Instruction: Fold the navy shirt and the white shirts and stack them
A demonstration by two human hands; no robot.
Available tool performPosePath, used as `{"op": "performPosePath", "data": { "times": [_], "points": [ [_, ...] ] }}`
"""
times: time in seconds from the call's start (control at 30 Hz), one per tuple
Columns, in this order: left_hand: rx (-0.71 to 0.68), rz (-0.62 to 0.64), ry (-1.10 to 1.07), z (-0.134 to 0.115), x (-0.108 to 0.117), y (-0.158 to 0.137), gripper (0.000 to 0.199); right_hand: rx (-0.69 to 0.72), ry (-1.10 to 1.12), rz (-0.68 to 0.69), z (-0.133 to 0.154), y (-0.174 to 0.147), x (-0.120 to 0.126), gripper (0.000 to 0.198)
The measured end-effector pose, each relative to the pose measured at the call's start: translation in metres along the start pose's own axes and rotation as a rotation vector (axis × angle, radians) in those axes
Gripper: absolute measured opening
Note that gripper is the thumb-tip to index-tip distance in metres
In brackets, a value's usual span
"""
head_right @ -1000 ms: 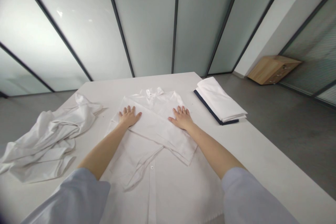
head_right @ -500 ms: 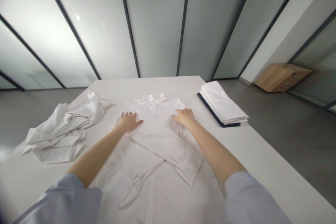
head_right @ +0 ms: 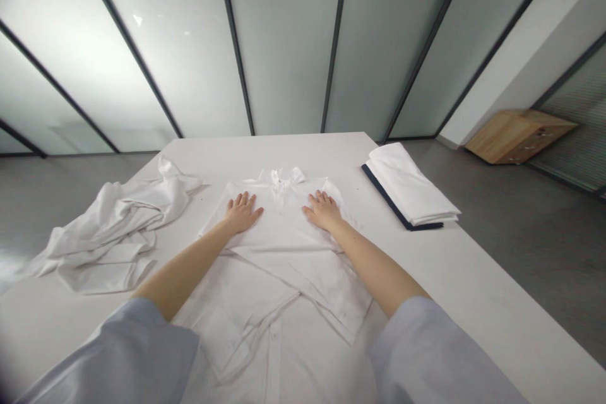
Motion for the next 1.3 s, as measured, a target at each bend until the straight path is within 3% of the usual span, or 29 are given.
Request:
{"op": "performPosePath", "data": {
  "times": [0.2,0.3,0.4,0.47,0.57,0.67,0.83,0.97,1.13,1.3],
  "points": [
    [-0.088,0.111,0.06,-0.002,0.017,-0.018,0.07,0.087,-0.079,0.04,0.006,-0.022,0.019,0.054],
    [-0.086,0.133,0.047,0.002,0.034,-0.001,0.068,0.039,-0.07,0.071,0.007,-0.006,0.037,0.044],
    [0.005,0.027,-0.062,0.005,0.046,0.031,0.06,-0.083,0.065,0.029,0.004,0.028,0.049,0.044],
    [0.107,0.028,-0.232,0.006,0.045,0.054,0.057,-0.144,0.149,0.011,0.002,0.05,0.049,0.045],
    [0.234,0.149,-0.494,0.003,0.032,0.079,0.049,-0.146,0.196,0.058,0.002,0.074,0.038,0.041],
    [0.253,0.171,-0.568,0.001,0.02,0.09,0.037,-0.088,0.204,0.09,0.003,0.084,0.027,0.038],
    [0.225,0.147,-0.664,0.003,0.018,0.089,0.021,-0.075,0.262,0.026,-0.002,0.09,0.02,0.032],
    [0.192,0.059,-0.787,0.004,0.019,0.083,0.03,-0.137,0.452,-0.076,-0.007,0.091,0.014,0.028],
    [0.222,-0.186,-1.002,0.009,0.013,0.076,0.027,-0.153,0.825,-0.301,-0.014,0.082,0.007,0.032],
    [0.261,-0.282,-1.004,0.01,0.007,0.075,0.035,-0.207,0.831,-0.424,-0.019,0.077,0.006,0.042]
  ]
}}
Point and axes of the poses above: each hand's wrist, its own y-axis towards the middle knuckle, its own x-axis out of the back of the hand, z = x × y, the point moved 2 cm from there along y, towards the middle knuckle, and after that the axes turned 5 degrees about y, right-handed, at the moved point
